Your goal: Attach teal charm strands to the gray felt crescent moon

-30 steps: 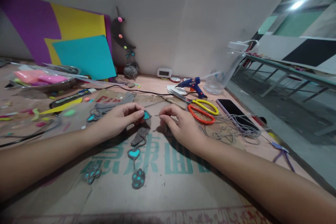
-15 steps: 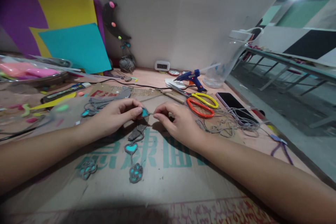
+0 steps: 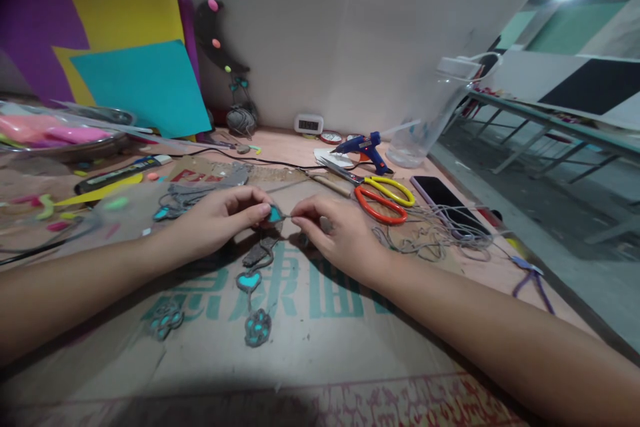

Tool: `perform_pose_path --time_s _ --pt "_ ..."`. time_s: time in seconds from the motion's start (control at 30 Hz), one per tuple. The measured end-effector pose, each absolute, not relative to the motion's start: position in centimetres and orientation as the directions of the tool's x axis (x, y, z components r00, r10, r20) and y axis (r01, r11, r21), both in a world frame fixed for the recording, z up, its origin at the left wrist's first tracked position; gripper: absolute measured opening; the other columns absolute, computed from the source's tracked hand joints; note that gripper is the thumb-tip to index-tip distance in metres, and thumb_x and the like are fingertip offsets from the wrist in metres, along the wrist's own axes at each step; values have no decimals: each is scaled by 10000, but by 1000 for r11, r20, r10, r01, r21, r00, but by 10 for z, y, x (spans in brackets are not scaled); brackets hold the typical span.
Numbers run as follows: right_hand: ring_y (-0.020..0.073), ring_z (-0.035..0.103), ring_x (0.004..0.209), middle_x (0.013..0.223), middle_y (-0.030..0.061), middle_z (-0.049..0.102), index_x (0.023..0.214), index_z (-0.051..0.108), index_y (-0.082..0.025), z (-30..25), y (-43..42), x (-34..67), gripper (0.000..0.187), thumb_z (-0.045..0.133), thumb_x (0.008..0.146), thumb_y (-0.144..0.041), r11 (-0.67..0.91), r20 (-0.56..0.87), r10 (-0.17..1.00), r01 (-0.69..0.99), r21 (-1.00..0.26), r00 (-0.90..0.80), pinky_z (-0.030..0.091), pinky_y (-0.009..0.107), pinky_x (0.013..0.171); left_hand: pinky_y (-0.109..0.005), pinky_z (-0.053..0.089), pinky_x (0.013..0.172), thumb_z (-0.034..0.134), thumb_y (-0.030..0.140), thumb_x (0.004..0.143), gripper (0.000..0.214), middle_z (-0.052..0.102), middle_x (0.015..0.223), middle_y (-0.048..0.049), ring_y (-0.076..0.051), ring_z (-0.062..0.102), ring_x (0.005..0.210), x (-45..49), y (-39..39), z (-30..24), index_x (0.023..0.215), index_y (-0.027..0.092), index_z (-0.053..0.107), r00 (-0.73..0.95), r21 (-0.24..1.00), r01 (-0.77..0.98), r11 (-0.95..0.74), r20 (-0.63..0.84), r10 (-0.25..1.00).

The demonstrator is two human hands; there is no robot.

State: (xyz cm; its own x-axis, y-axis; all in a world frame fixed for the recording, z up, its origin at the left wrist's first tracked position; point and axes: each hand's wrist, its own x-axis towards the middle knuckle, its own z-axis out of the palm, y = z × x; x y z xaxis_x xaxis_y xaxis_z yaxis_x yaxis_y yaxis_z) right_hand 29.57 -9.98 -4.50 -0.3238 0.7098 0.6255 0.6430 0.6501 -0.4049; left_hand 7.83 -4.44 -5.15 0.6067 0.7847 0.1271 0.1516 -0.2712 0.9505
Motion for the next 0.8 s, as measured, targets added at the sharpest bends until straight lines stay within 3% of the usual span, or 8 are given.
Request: perform_pose_path --time_s 0.4,0.6,0.8 --pt "112 600 613 722 4 692 850 668 -164 -44 -100 297 64 653 906 -192 654 605 713 646 -393 -354 475 230 583 -272 428 641 583 407 910 246 661 779 -18 -143 582 698 78 -48 -47 881 166 623 584 949 176 -261 113 804" --pt "106 571 614 748 -5 674 910 653 -191 -48 -100 297 2 656 911 -191 693 648 672 613 -379 -359 470 236 587 -269 460 693 614 337 895 163 683 782 -9 -140 625 731 78 -47 -50 903 174 615 585 966 111 -235 128 801" --pt "107 551 630 754 -13 651 913 617 -208 -48 -100 299 56 644 914 -159 746 682 613 576 -334 -399 460 240 597 -253 473 696 613 305 901 127 685 783 5 -129 643 736 79 -47 -51 902 178 610 602 970 89 -228 130 787"
